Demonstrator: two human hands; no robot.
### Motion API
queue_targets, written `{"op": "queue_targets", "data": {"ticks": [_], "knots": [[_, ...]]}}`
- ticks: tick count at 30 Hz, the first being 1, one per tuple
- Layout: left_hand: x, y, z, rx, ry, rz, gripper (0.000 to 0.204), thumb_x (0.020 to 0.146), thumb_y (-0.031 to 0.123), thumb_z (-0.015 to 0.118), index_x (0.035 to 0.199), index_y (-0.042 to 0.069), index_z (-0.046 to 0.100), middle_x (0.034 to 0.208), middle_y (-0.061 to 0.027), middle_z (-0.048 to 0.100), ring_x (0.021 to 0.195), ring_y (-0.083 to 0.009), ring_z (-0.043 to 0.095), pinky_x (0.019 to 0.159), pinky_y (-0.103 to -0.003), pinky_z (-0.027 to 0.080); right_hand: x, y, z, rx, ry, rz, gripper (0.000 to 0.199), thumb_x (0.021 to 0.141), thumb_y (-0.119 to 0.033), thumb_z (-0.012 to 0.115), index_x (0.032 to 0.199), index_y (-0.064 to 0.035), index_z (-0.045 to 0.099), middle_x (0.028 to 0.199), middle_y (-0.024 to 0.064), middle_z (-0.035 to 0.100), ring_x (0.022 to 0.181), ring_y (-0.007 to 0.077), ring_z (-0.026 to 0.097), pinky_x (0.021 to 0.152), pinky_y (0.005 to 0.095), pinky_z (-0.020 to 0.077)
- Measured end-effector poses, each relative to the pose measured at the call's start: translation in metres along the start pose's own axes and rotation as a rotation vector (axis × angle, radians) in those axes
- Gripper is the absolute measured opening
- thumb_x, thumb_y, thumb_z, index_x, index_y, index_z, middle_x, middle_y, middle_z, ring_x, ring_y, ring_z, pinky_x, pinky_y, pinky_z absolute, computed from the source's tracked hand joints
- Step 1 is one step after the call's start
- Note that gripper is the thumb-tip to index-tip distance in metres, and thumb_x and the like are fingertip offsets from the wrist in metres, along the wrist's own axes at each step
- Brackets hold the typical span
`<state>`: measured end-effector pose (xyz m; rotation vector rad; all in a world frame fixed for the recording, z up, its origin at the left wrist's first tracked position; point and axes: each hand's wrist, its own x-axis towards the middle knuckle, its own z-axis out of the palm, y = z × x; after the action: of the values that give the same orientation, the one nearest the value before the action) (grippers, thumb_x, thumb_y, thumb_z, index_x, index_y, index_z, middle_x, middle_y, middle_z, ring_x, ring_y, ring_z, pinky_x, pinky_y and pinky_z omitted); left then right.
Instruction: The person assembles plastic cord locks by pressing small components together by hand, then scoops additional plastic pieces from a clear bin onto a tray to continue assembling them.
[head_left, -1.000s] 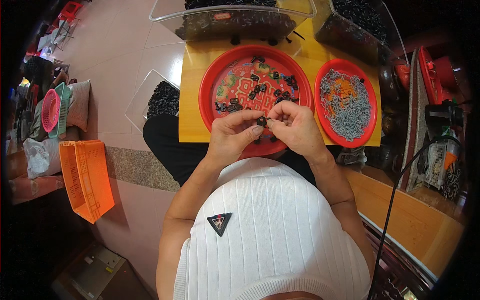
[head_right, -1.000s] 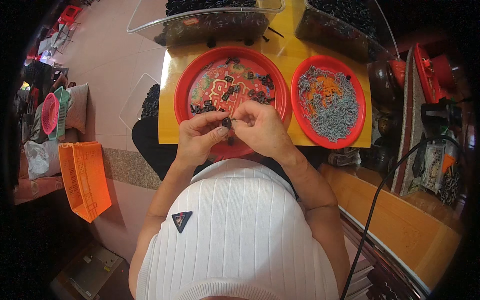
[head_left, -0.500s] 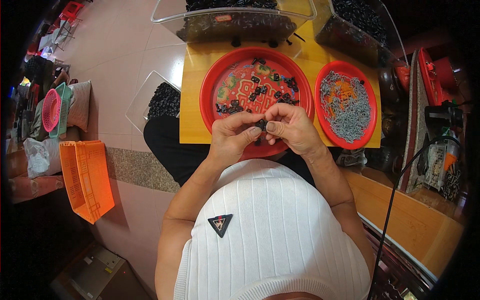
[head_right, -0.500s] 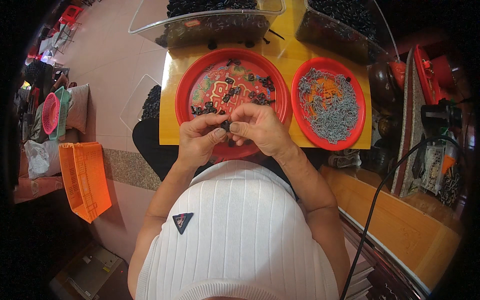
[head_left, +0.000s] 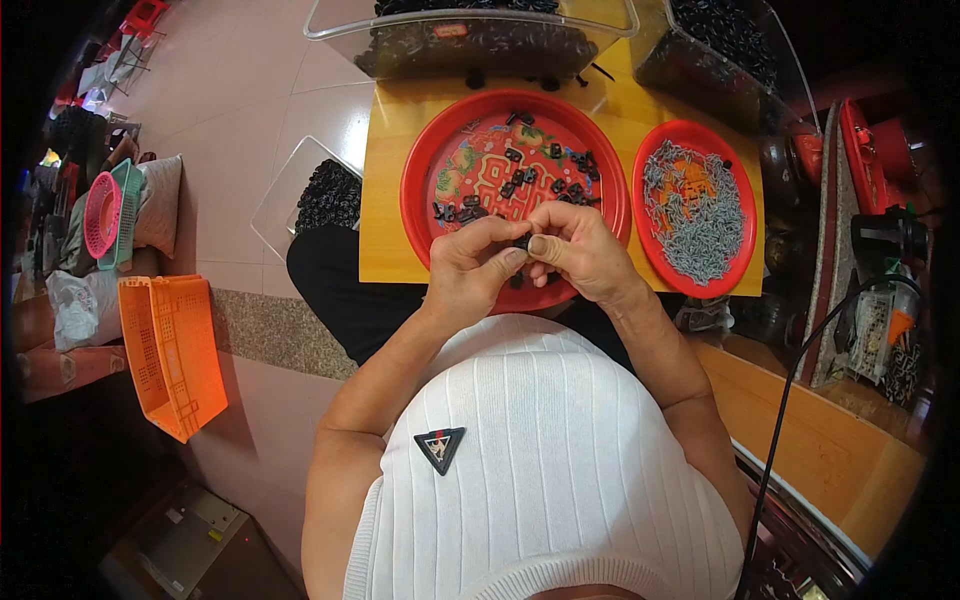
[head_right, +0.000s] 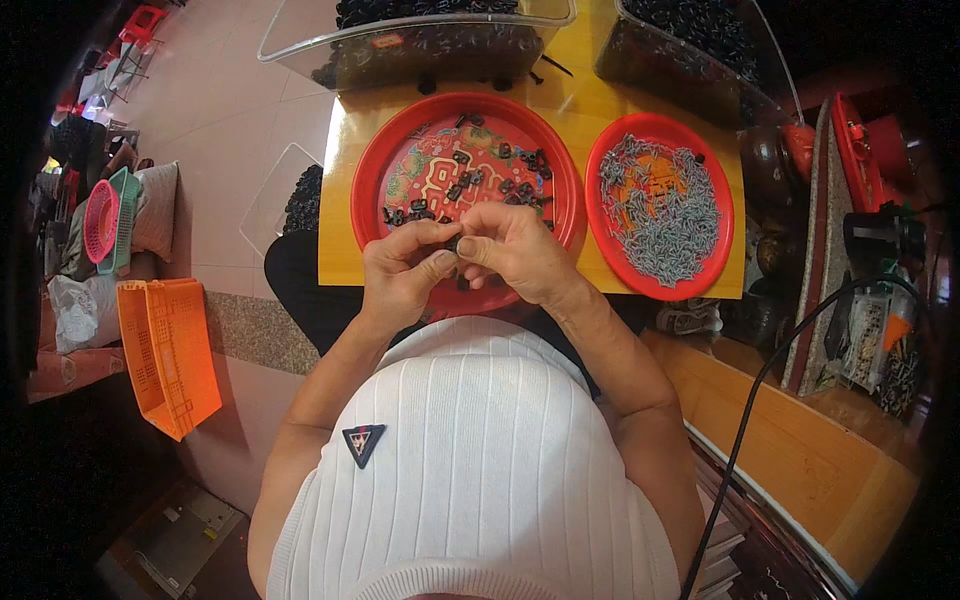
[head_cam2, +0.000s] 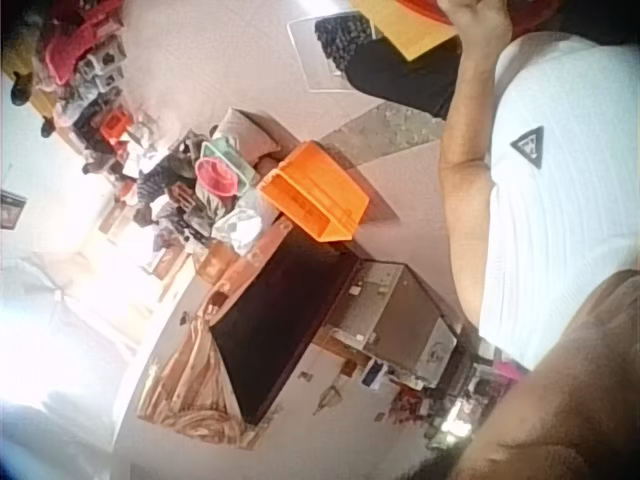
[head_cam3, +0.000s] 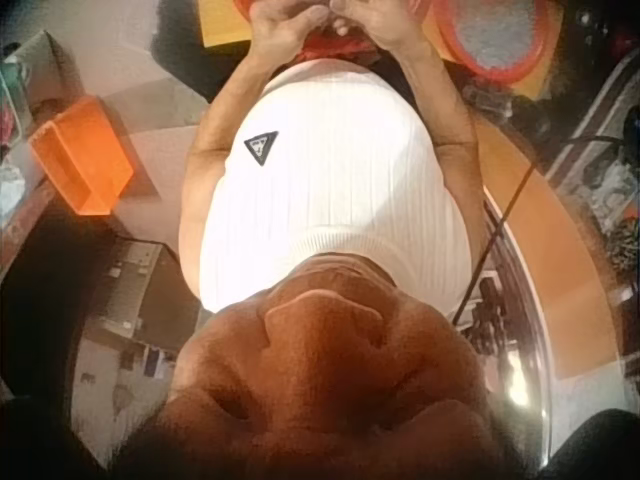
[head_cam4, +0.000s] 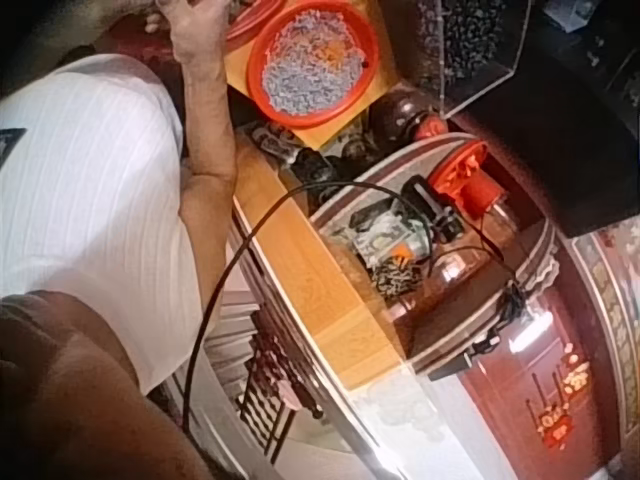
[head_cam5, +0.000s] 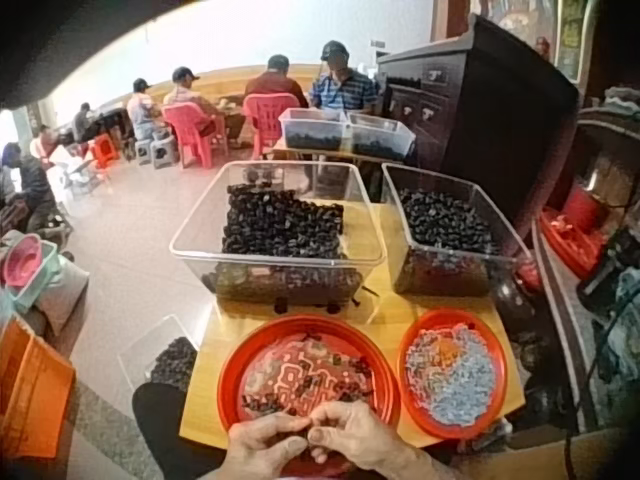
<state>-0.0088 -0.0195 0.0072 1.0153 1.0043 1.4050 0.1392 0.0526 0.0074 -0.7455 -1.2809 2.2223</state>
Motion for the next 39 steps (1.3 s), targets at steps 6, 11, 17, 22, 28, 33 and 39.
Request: {"op": "queue_targets", "data": {"ticks": [6, 11, 17, 22, 28, 33, 39], "knots": [[0.004, -0.009, -0.004, -0.389, 0.034, -0.080, 0.025, 0.078, -0.001, 0.057, 0.103, -0.004, 0.055, 0.091, -0.0108, 0.059, 0.080, -0.0157, 0.059, 0.070, -0.027, 0.052, 0.006, -0.004, 0.000, 0.170, -0.033, 0.027, 0.017, 0.082, -0.016, 0.056, 0.089, -0.0001, 0.052, 0.074, 0.0052, 0.057, 0.058, 0.0098, 0.056, 0.053, 0.0213, 0.0493], [0.002, -0.010, -0.007, -0.288, 0.051, -0.062, 0.027, 0.078, -0.001, 0.058, 0.105, -0.003, 0.054, 0.093, -0.0111, 0.059, 0.079, -0.0153, 0.059, 0.070, -0.026, 0.051, 0.002, -0.002, -0.003, 0.301, -0.031, 0.041, 0.021, 0.085, -0.020, 0.053, 0.090, 0.0002, 0.053, 0.077, 0.0058, 0.058, 0.062, 0.0094, 0.056, 0.054, 0.0204, 0.0483], [0.000, -0.008, -0.002, -0.112, 0.057, -0.037, 0.029, 0.078, -0.002, 0.058, 0.107, -0.003, 0.053, 0.085, -0.0062, 0.057, 0.076, -0.0115, 0.056, 0.068, -0.023, 0.048, 0.000, -0.011, 0.004, -0.124, 0.060, 0.013, 0.012, 0.084, -0.012, 0.053, 0.084, -0.0003, 0.054, 0.069, 0.0044, 0.057, 0.054, 0.0087, 0.055, 0.048, 0.0195, 0.0463], [-0.005, 0.006, -0.012, 0.125, 0.134, 0.134, 0.026, 0.078, -0.006, 0.055, 0.104, -0.005, 0.053, 0.080, -0.0043, 0.053, 0.072, -0.0089, 0.053, 0.065, -0.020, 0.044, 0.002, -0.079, -0.017, -0.172, 0.270, -0.253, 0.011, 0.078, -0.011, 0.057, 0.081, 0.0001, 0.055, 0.062, 0.0056, 0.056, 0.048, 0.0097, 0.053, 0.042, 0.0184, 0.0421], [-0.009, 0.001, -0.023, 0.302, 0.223, 0.189, 0.023, 0.079, -0.004, 0.056, 0.101, -0.006, 0.054, 0.082, -0.0035, 0.053, 0.073, -0.0073, 0.052, 0.066, -0.018, 0.042, 0.019, -0.163, -0.096, -0.163, 0.449, -0.543, 0.020, 0.085, -0.010, 0.050, 0.095, 0.0070, 0.054, 0.089, 0.0159, 0.059, 0.076, 0.0150, 0.058, 0.066, 0.0227, 0.0485], [-0.013, -0.008, -0.031, 0.364, 0.239, 0.241, 0.022, 0.080, -0.002, 0.056, 0.102, -0.005, 0.055, 0.084, -0.0025, 0.055, 0.076, -0.0065, 0.052, 0.068, -0.017, 0.041, 0.002, -0.079, -0.041, -1.026, 0.372, -0.273, 0.012, 0.077, -0.009, 0.058, 0.082, 0.0020, 0.059, 0.074, 0.0051, 0.060, 0.067, 0.0124, 0.056, 0.062, 0.0249, 0.0450], [-0.012, -0.007, -0.033, 0.318, 0.221, 0.188, 0.020, 0.080, -0.002, 0.056, 0.100, -0.004, 0.056, 0.083, -0.0025, 0.055, 0.074, -0.0065, 0.052, 0.067, -0.017, 0.042, -0.026, -0.039, -0.025, -1.441, 0.112, -0.328, 0.013, 0.069, -0.002, 0.059, 0.082, 0.0000, 0.058, 0.074, 0.0125, 0.052, 0.072, 0.0275, 0.052, 0.065, 0.0344, 0.0433]]}}
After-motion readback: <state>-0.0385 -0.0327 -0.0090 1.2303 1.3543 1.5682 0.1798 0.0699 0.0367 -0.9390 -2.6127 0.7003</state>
